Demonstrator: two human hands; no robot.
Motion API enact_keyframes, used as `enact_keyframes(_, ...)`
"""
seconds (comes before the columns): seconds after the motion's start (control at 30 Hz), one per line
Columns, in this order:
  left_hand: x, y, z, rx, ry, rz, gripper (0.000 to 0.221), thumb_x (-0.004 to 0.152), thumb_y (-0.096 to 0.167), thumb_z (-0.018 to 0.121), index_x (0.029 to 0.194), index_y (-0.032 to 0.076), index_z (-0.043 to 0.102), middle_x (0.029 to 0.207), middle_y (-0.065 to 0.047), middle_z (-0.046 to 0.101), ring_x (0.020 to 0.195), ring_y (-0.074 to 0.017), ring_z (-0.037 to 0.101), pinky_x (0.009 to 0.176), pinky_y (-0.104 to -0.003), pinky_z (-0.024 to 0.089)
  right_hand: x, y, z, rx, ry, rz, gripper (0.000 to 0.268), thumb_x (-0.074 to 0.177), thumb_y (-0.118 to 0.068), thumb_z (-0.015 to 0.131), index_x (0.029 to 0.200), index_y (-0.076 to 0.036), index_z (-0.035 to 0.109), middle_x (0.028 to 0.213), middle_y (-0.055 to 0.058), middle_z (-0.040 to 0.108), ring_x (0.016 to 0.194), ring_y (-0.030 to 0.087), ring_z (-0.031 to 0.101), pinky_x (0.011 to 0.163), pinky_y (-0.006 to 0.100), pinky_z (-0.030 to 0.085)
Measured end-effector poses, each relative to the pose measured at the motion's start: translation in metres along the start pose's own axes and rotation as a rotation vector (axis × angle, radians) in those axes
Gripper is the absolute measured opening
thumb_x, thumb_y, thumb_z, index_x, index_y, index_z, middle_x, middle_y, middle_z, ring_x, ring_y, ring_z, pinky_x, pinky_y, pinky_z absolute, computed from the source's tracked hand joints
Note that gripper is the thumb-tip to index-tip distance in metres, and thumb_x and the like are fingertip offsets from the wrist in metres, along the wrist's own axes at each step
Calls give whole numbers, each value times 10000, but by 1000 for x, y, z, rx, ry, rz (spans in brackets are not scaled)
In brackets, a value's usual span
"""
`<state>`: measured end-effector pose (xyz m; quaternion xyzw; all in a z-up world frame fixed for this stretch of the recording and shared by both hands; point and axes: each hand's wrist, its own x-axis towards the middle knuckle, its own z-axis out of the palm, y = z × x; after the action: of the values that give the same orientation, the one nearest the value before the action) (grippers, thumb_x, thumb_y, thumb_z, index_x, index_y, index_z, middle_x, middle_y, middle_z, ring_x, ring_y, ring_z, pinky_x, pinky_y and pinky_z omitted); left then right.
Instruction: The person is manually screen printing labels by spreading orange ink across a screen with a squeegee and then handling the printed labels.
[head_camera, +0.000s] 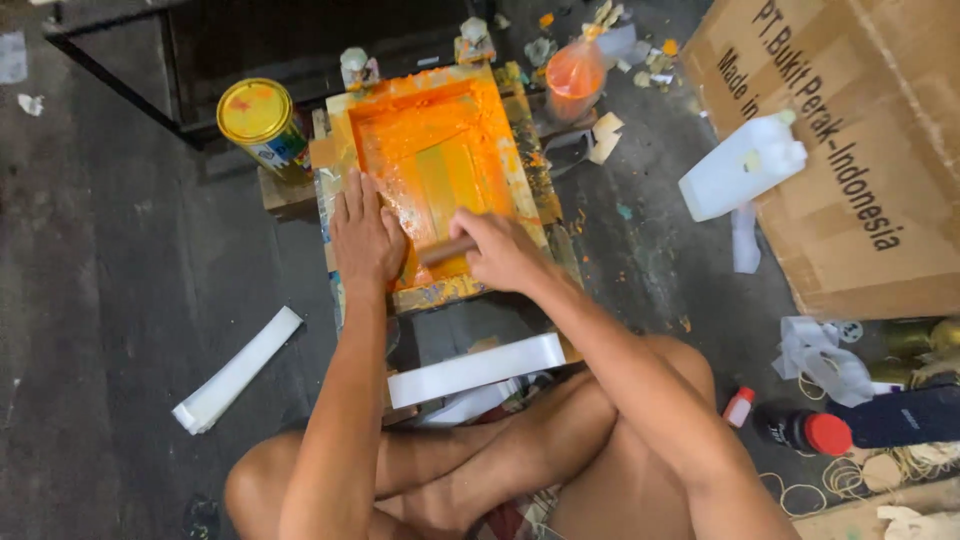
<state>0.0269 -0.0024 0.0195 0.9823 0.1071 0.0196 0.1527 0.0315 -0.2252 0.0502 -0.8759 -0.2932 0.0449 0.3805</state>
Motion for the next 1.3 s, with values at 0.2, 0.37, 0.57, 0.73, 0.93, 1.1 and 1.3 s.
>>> enact_keyframes(0.2, -17, -10, 13, 3, 11, 29, 659, 1042, 343, 287, 1677, 205, 177, 1745, -17, 108, 1555, -345, 219, 1237, -495, 259, -13, -28, -27, 13, -206, 187, 290, 770, -89, 662, 1049, -163, 630, 863, 138, 713, 930, 401, 714, 813, 476, 525)
enact_keyframes(0.37, -27, -15, 20, -20, 95, 48, 686, 998, 331, 332, 1653, 142, 261, 1719, -62, 235, 1496, -425, 314, 1182, -531, 337, 11, -5, -21, 50, -183, 229, 459, 792, -111, 676, 1247, -151, 631, 1098, 205, 687, 1090, 409, 663, 889, 488, 514)
enact_keyframes(0.57, -24, -10, 17, -46, 74, 1, 676, 1011, 339, 307, 1663, 174, 234, 1726, -16, 214, 1506, -388, 306, 1193, -517, 313, 49, 22, -14, 83, -125, 242, 536, 779, -91, 749, 1304, -133, 653, 1122, 207, 698, 1075, 405, 674, 881, 476, 543)
enact_keyframes(0.73, -24, -3, 9, -13, 4, -58, 650, 1042, 355, 270, 1676, 240, 184, 1746, 14, 134, 1563, -333, 232, 1247, -500, 221, 89, 46, -8, 29, 16, 149, 526, 753, -112, 797, 1254, -191, 662, 1044, 165, 696, 1016, 386, 685, 833, 474, 558)
enact_keyframes(0.93, -23, -3, 3, -26, -32, -54, 650, 1041, 341, 265, 1675, 238, 166, 1747, 4, 123, 1566, -326, 231, 1254, -495, 219, 104, 35, -4, 42, 215, -3, 331, 829, 89, 657, 1074, -134, 650, 1029, 139, 725, 1016, 388, 699, 847, 435, 568)
enact_keyframes(1.1, -25, -1, 0, -72, 1, -39, 636, 1052, 321, 297, 1668, 211, 186, 1741, -23, 142, 1564, -348, 232, 1263, -523, 217, 71, 12, 3, 65, 206, -17, 359, 789, 159, 630, 1033, -95, 559, 1111, 200, 730, 1100, 444, 674, 874, 474, 577)
enact_keyframes(1.3, -29, -5, 4, -154, 26, -10, 636, 1046, 315, 305, 1659, 175, 207, 1732, -64, 168, 1563, -358, 229, 1260, -525, 222, 1, -18, 0, -15, 58, 39, 331, 782, 60, 630, 1041, -143, 585, 1043, 171, 738, 1035, 438, 689, 825, 514, 561)
